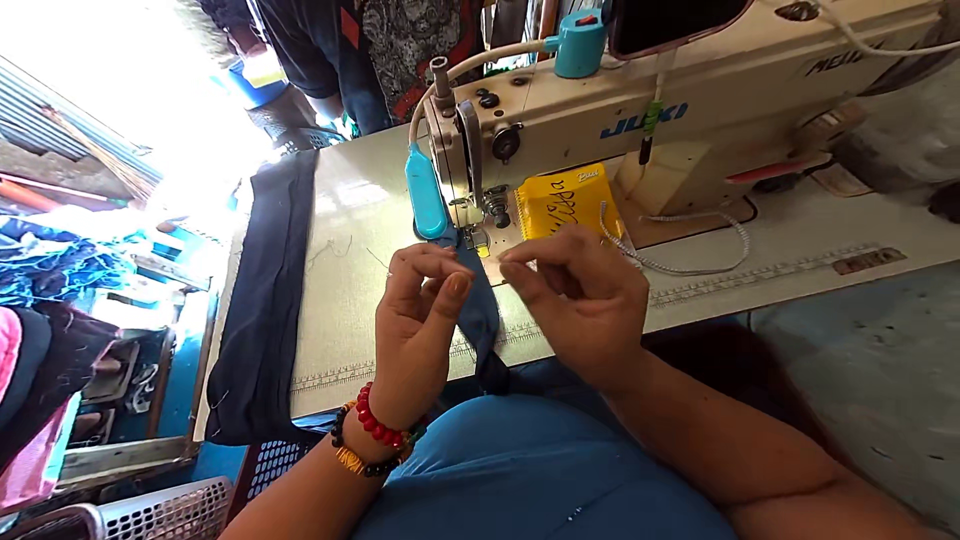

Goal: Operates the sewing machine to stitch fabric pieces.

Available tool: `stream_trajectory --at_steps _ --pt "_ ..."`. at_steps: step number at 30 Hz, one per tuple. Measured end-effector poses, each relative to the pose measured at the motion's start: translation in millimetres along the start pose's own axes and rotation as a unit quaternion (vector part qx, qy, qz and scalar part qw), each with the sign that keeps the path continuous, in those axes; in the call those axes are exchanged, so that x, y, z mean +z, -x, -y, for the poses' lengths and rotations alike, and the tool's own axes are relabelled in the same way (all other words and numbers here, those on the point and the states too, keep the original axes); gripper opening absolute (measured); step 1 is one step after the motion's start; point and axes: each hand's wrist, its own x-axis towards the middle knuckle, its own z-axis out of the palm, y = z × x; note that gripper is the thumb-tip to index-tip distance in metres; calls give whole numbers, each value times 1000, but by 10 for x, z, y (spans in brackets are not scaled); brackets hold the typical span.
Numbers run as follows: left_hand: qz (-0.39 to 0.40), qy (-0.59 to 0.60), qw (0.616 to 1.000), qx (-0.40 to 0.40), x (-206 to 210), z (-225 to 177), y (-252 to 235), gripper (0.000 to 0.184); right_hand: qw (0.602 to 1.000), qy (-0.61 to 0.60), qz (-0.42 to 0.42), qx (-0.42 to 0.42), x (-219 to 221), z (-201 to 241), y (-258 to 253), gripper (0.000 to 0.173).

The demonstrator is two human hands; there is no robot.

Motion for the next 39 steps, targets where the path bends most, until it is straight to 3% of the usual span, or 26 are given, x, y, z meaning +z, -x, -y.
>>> stream_trajectory --at_steps 4,7,10,18,24,27,32,39 --pt "-24 -194 977 87 -293 323 -4 8 997 20 -52 48 -100 -337 -157 11" --pt "-99 -227 968 34 -498 657 25 6 995 37 -77 60 -69 -539 -244 11" --pt "-152 -207 966 -12 -553 817 -61 8 995 61 -58 50 25 -606 -266 12" --pt "-80 -176 981 24 -379 809 -495 27 990 126 -58 -7 151 -789 -413 13" --pt "-133 9 991 14 -160 779 -613 18 988 138 -44 -53 115 -867 -481 13" --pt "-145 -50 987 52 -171 712 -623 17 989 131 -43 -59 124 -862 -478 12" --pt "-76 -173 979 77 -439 659 -637 20 984 150 -63 -70 211 -896 -459 12" --pt "-115 -15 992 42 -96 808 -649 19 980 160 -95 -73 286 -914 -434 11"
